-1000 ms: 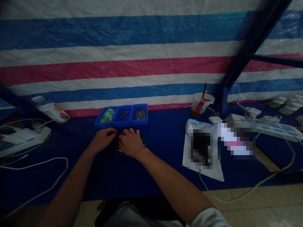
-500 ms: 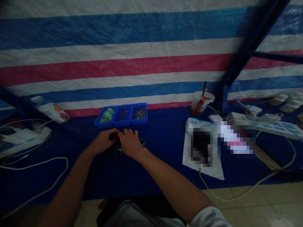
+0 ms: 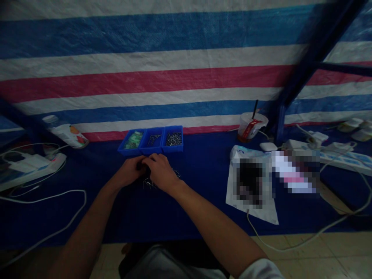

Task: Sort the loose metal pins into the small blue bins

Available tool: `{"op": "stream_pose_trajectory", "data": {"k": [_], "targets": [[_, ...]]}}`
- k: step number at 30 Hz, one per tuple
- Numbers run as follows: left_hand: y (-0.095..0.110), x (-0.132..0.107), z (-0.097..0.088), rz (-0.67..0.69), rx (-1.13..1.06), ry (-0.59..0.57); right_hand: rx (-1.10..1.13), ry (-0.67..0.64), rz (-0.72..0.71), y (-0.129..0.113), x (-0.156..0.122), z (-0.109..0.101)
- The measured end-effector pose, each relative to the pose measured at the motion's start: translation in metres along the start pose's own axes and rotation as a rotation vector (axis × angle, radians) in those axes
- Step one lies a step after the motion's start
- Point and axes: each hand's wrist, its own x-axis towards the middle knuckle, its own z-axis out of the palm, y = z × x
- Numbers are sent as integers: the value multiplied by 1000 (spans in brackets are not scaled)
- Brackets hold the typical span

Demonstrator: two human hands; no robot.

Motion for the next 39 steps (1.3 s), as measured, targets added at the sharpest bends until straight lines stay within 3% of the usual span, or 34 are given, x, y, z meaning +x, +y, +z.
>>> {"op": "stream_pose_trajectory", "data": {"k": [4, 8, 12, 16, 20, 24, 29, 32, 36, 39], "targets": [[-1, 1, 2, -6, -58, 38, 147, 102, 19, 1, 3, -5], [-1, 3, 2, -39, -106, 101, 352, 264, 147, 2, 8, -8], [0, 4, 3, -93, -105, 136, 774, 365, 341, 4, 14, -13], [1, 4, 5, -96, -123, 169, 1297, 386, 505, 4, 17, -29], [2, 3, 3, -94, -99, 166, 1513, 412, 578, 8, 15, -48], [1, -1, -2, -70, -143, 63, 1463, 472, 673, 19, 15, -51], [-5, -5, -5, -53, -180, 28, 1351, 578, 872, 31, 15, -44], [-9, -5, -3, -66, -204, -21, 1318, 575, 916, 34, 15, -43], [-11, -5, -2, -54, -163, -59, 1061, 580, 851, 30, 15, -44], [-10, -4, -2, -46, -107, -58, 607, 649, 661, 16, 7, -55]]}}
